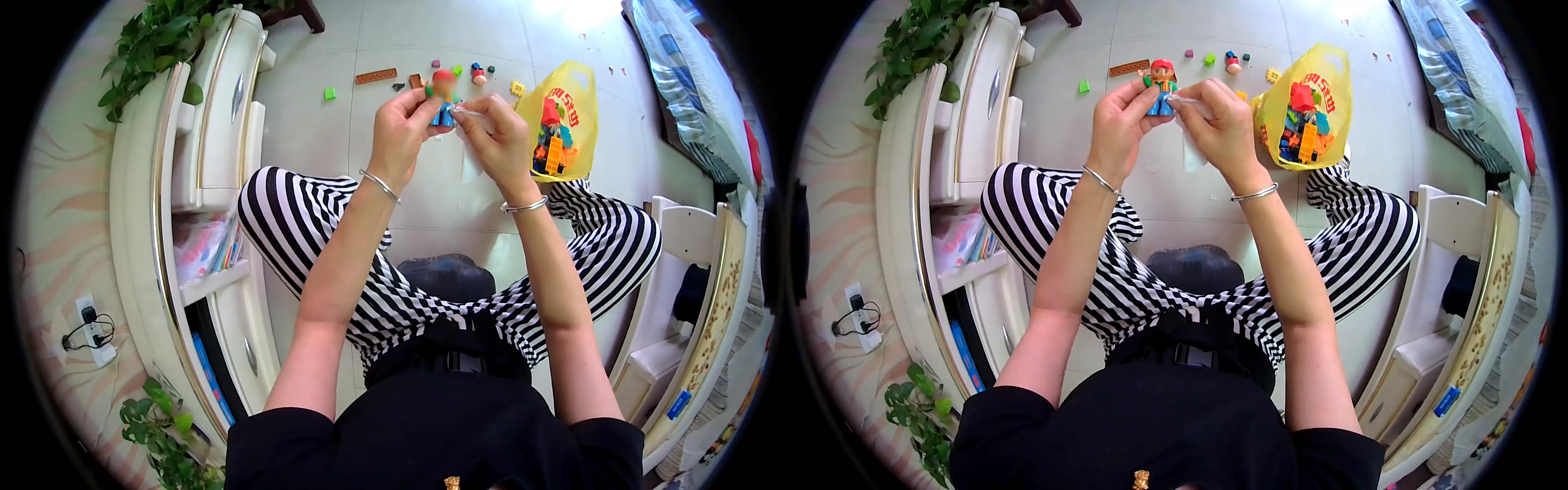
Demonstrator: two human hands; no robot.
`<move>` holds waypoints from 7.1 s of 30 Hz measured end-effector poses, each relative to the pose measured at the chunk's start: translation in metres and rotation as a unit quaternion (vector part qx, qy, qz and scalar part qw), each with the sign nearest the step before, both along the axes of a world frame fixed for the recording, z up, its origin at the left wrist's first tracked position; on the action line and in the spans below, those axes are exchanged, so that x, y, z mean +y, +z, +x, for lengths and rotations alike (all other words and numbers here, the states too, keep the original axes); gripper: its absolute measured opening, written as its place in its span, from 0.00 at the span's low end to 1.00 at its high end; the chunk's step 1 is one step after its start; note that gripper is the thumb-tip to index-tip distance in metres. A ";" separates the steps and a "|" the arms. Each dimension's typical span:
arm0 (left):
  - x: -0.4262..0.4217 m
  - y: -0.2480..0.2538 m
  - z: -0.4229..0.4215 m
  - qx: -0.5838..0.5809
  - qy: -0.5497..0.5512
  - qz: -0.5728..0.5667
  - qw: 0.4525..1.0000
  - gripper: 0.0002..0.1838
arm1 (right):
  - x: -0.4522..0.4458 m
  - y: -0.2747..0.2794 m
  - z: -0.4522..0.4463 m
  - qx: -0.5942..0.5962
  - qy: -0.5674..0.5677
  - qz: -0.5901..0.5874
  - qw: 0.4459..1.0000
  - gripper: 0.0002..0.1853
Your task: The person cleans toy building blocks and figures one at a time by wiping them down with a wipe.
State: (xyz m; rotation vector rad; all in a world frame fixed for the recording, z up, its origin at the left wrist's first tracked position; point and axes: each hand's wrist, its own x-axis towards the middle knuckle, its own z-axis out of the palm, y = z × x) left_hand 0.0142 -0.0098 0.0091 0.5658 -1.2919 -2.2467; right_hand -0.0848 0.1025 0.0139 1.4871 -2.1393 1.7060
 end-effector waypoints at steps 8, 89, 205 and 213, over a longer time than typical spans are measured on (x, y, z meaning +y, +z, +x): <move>-0.006 0.000 -0.006 -0.010 0.020 0.027 0.999 0.12 | 0.010 0.006 -0.013 -0.298 -0.024 0.027 0.954 0.09; -0.002 -0.001 0.003 0.187 -0.180 0.322 0.911 0.15 | -0.001 0.054 -0.023 -0.441 0.180 0.051 0.878 0.18; 0.095 -0.126 -0.119 -0.084 -0.046 -0.004 0.995 0.11 | 0.057 -0.113 -0.060 -0.487 -0.189 -0.105 0.846 0.09; 0.047 -0.172 -0.096 -0.209 0.035 -0.059 0.975 0.08 | 0.000 -0.174 -0.045 -0.565 -0.156 -0.075 0.807 0.08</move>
